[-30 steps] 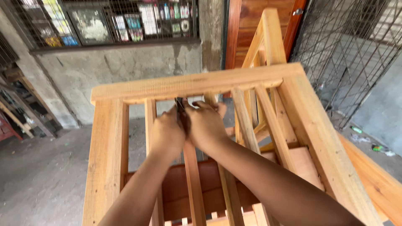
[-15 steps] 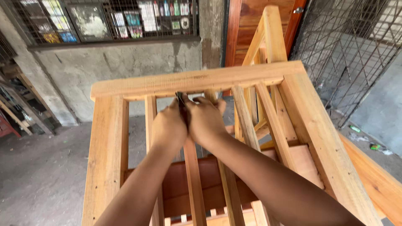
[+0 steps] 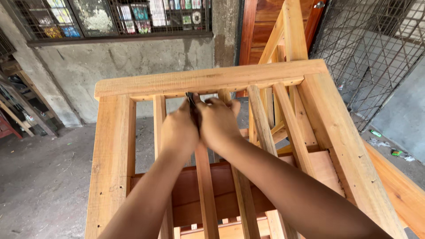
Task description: The person sands a wooden chair frame with a sanding block, rubbing the horizontal rails and the vertical slats of the backrest one at a time, steadying the frame with the other hand and working across different parts of the chair.
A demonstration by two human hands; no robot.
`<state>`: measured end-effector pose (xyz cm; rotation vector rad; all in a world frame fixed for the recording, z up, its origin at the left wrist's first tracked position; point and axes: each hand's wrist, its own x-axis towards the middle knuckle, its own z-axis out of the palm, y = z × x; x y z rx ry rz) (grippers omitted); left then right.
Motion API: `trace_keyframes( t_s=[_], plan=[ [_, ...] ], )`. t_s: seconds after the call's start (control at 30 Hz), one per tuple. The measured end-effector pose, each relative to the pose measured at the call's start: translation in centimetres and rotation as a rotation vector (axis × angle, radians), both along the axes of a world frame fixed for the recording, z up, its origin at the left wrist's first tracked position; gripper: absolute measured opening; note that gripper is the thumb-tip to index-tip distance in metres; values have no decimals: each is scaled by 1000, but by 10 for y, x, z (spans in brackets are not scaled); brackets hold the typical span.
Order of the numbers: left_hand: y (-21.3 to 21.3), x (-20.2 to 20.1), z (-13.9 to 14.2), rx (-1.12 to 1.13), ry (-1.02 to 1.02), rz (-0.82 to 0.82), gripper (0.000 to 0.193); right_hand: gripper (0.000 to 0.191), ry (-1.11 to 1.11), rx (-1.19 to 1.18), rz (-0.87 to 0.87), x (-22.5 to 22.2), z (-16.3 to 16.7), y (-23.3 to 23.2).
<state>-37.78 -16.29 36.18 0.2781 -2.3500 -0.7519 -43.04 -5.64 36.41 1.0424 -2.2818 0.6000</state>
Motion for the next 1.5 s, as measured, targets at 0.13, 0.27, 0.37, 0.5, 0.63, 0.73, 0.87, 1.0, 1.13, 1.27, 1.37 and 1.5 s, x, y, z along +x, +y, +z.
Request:
trace_keyframes(
  t_s=[0.13, 0.27, 0.37, 0.5, 0.63, 0.73, 0.87, 1.0, 1.13, 1.27, 1.37, 1.5],
  plan=[
    [28, 60, -32, 61, -180, -13, 62, 51, 32, 48, 85, 46, -32, 38],
    [33, 62, -17, 165, -226, -10, 60, 53, 158, 90, 100, 43, -28, 40],
    [10, 21, 9, 216, -265, -14, 44, 45, 59, 106, 82, 5, 2, 12],
    [-8, -7, 10, 13, 6, -1, 27, 67, 51, 27, 50, -7, 13, -3],
    [7, 19, -12, 114, -76, -12, 36, 47, -46, 65, 20, 19, -3, 13],
    [25, 55, -25, 118, -206, 13, 50, 54, -91, 59, 96, 45, -22, 32],
    [39, 83, -38, 23, -184, 5, 58, 49, -33, 9, 150, 63, -38, 50],
    [29, 67, -30, 78, -141, -17, 50, 50, 234, -78, 124, 56, -37, 44],
    [12, 23, 2, 56, -89, 26, 34, 48, 109, -39, 54, 11, -12, 12],
    [-4, -3, 19, -2, -1, 28, 27, 55, -19, 49, -9, -17, 2, -10],
    [-3, 8, 5, 28, -56, -28, 31, 63, 87, 16, 7, -5, -4, -3],
    [17, 42, -27, -1, -208, -3, 52, 59, 122, 19, 59, 41, -22, 23]
  ],
)
